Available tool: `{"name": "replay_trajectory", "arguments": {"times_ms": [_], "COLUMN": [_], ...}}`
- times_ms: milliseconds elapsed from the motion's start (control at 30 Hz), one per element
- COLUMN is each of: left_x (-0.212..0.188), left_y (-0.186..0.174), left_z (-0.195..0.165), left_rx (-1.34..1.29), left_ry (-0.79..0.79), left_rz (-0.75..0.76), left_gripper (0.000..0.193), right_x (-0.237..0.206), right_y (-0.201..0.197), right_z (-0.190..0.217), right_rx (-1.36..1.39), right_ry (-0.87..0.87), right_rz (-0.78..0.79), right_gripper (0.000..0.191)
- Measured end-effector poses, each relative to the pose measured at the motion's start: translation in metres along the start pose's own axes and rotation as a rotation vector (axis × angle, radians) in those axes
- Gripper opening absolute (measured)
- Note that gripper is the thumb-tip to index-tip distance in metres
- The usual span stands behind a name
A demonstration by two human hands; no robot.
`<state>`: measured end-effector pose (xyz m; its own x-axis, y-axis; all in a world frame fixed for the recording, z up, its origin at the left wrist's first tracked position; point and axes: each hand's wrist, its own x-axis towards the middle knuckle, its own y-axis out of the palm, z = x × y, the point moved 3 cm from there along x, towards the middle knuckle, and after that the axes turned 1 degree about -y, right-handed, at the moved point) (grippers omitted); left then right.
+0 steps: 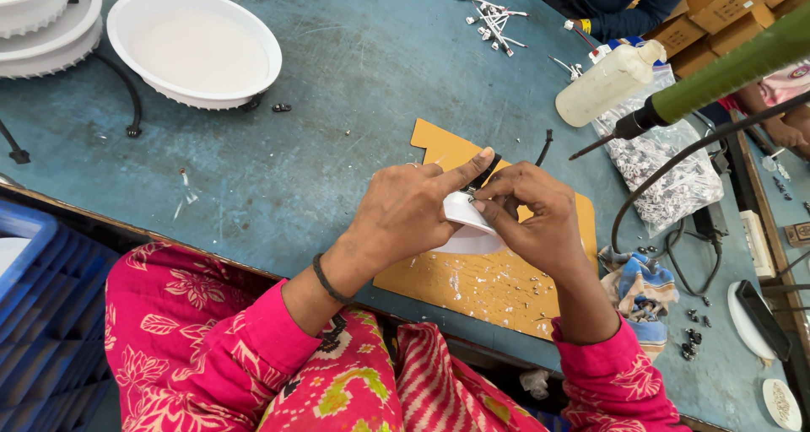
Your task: The person assembles LED light fixtures by using a hot glue gun to attach components to the LED board inside a white plastic housing. They then use a screwdriver to secure the housing and attach a black wire to the fixture.
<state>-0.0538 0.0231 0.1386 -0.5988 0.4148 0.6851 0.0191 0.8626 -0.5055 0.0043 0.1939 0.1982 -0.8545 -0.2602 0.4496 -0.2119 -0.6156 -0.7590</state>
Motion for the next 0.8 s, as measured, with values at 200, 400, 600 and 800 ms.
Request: {"name": "replay_trajectory", "arguments": {"times_ms": [200,400,600,800], "left_x": [0.000,0.001,-0.002,-0.006], "left_y": [-0.001,-0.001,-0.006,-0.008], "left_z": [0.000,-0.001,-0.001,-0.002], "left_rx": [0.002,0.016,0.032,0.019], "left_ry": [-0.003,-0.005,0.022,0.020], "left_rz": [0.002,0.015,-0.002,-0.004], "left_gripper": [0.072,0.073,0.070,0.070], "right_x": [-0.001,-0.010,-0.025,0.041], "right_y": [-0.001,-0.008,-0.096,-0.134], "right_z": [0.003,-0.006,-0.040,-0.092], "right_rx": [0.006,0.003,0.072,-0.015], "right_ry": [0.010,-0.034,-0.112,-0.293], "right_rz": [0.003,-0.009,-0.828,-0.859], "right_gripper": [0.012,0.023,0.015,0.049]}}
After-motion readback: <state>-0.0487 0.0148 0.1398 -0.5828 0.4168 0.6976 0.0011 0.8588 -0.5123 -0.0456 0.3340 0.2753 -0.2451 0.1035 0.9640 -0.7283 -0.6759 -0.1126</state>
